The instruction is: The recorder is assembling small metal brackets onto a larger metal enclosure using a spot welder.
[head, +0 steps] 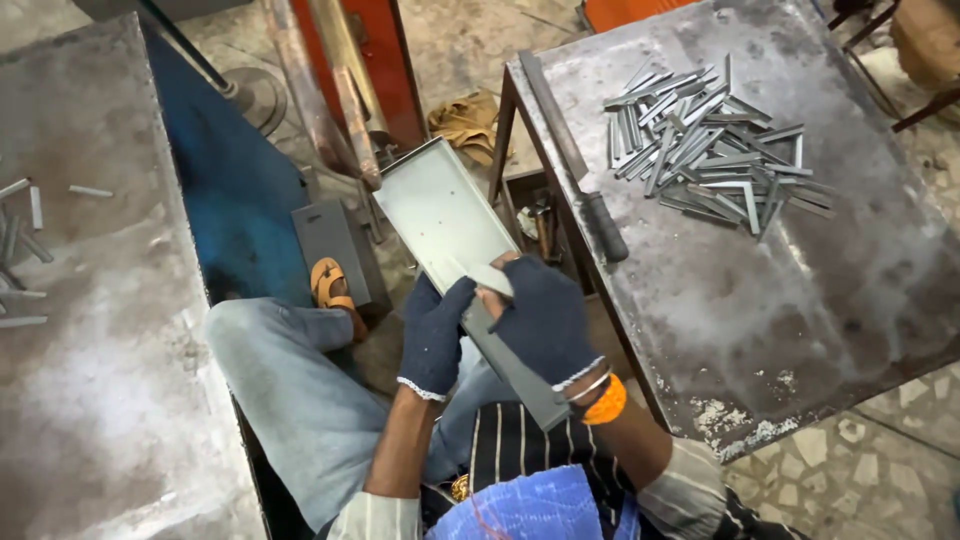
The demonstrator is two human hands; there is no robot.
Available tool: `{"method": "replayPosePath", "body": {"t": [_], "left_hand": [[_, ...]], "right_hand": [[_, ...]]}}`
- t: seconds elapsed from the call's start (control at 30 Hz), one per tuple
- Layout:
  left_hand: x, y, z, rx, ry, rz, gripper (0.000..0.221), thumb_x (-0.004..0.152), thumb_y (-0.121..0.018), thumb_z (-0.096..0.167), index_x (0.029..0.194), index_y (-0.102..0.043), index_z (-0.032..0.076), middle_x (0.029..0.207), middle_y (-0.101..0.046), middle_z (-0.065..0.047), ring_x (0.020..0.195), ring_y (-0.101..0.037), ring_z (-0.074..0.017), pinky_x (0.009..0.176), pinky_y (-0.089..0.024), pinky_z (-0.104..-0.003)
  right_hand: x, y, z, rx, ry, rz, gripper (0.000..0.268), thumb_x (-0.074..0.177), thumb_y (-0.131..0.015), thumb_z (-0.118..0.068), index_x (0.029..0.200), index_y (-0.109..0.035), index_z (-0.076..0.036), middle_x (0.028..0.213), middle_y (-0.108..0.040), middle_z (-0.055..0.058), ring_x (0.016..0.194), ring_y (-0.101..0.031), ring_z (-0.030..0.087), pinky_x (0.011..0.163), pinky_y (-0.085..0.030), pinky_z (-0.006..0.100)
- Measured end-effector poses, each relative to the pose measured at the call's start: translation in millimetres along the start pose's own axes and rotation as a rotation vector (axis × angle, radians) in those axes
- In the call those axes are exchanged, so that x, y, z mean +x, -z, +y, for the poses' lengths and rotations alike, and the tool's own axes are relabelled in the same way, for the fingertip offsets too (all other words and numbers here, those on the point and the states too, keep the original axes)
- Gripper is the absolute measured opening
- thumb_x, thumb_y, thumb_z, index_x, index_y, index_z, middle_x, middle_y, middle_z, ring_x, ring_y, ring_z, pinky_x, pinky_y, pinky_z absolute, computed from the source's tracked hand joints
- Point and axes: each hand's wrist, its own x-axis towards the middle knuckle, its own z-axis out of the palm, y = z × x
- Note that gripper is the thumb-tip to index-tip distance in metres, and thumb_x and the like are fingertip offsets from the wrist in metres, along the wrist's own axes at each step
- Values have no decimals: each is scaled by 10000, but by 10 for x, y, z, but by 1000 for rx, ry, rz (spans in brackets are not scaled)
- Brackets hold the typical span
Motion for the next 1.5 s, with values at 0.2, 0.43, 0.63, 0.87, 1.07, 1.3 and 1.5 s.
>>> {"method": "replayPosePath", "body": {"t": [0.2,0.43,0.63,0.87,1.07,1.3,1.5], "left_hand": [[-48,-84,58,-43,142,-3,363,895,-699,148,1220,-685,-13,1050,-730,-86,877,-688,-158,766,-569,-305],[-77,-94,42,-57,126,8,330,926,-710,153,1164,-689,-74,1002,-722,-115,847,-683,-185,728,-553,-328],[-109,-148,122,-24,114,-3,371,902,-701,156,1210,-680,-49,1046,-740,-116,894,-702,-192,774,-574,-327],[-144,-185,166,-68,99,-32,440,867,-737,115,1264,-670,-64,1124,-750,-145,951,-712,-208,847,-581,-351],[-190,-197,286,-10,67,-55,463,861,-758,163,1256,-684,-66,1100,-759,-160,919,-723,-205,813,-596,-346],[-364,-334,915,151,-35,54,438,834,-776,197,1185,-692,-52,977,-775,-154,785,-741,-188,687,-616,-325],[-380,-130,1272,172,-114,191,381,833,-773,135,1155,-696,-53,942,-776,-127,744,-720,-167,649,-595,-325]], "right_hand": [[-59,-54,106,-35,74,104,109,971,-646,-104,1047,-667,-29,998,-677,169,931,-682,373,808,-542,440],[-119,74,-127,-101,163,85,147,879,-707,-69,1017,-682,-27,990,-659,186,904,-669,375,776,-534,454],[-117,113,-9,-106,184,68,216,811,-688,-37,1026,-689,-39,1001,-665,171,932,-677,369,811,-552,442],[-69,344,35,-234,-76,255,274,786,-773,-177,993,-655,-40,747,-657,137,659,-678,346,601,-526,448],[-115,444,49,-231,63,49,351,881,-652,-121,1226,-689,-71,760,-665,163,628,-675,329,597,-530,441],[-18,569,-243,-107,196,9,556,863,-630,-62,1414,-591,3,787,-660,177,672,-663,332,602,-518,428],[214,361,-471,-76,337,-38,352,879,-691,-97,1222,-654,-26,788,-657,159,716,-672,337,649,-519,433]]}}
